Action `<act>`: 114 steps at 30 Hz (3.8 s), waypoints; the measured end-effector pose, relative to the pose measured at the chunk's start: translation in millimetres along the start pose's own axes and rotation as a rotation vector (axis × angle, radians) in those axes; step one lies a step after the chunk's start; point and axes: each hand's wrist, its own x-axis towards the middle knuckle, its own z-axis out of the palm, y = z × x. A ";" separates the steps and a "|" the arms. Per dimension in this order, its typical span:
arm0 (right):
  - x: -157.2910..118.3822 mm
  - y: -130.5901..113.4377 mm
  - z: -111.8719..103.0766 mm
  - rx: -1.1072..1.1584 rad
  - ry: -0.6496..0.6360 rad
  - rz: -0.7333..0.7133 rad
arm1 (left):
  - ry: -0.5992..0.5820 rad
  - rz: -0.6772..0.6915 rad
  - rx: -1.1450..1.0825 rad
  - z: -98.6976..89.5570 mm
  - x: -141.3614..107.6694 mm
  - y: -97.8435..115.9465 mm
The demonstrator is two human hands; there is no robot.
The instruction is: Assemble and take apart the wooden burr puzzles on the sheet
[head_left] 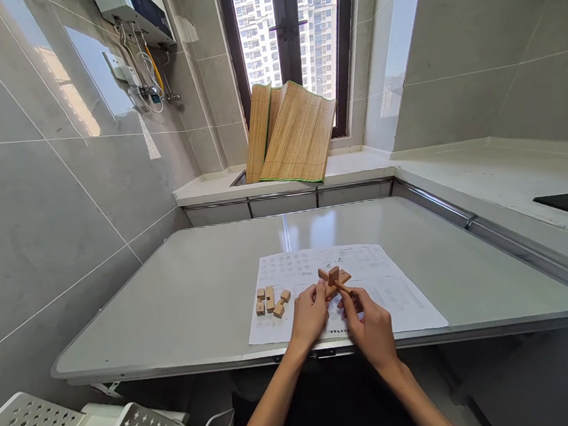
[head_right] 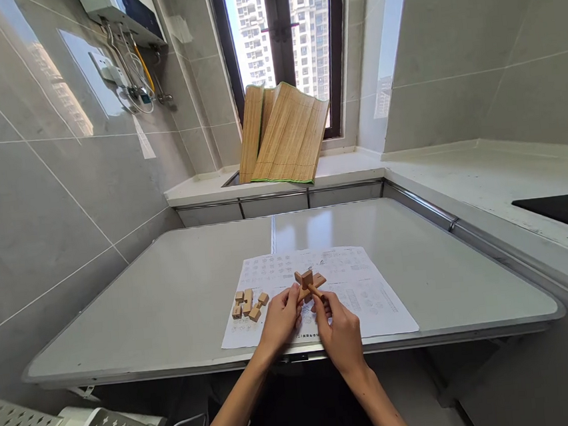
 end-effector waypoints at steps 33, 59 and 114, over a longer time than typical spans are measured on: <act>112.7 124.5 -49.1 -0.563 -0.017 0.196 | -0.093 0.190 0.114 -11.5 -28.2 -17.2; 61.1 75.5 -48.1 -0.032 -0.192 0.361 | -0.092 0.217 0.097 -11.1 -26.4 -21.6; 45.7 52.5 -33.8 0.214 -0.413 0.344 | -0.184 0.572 0.572 -108.7 21.9 -23.4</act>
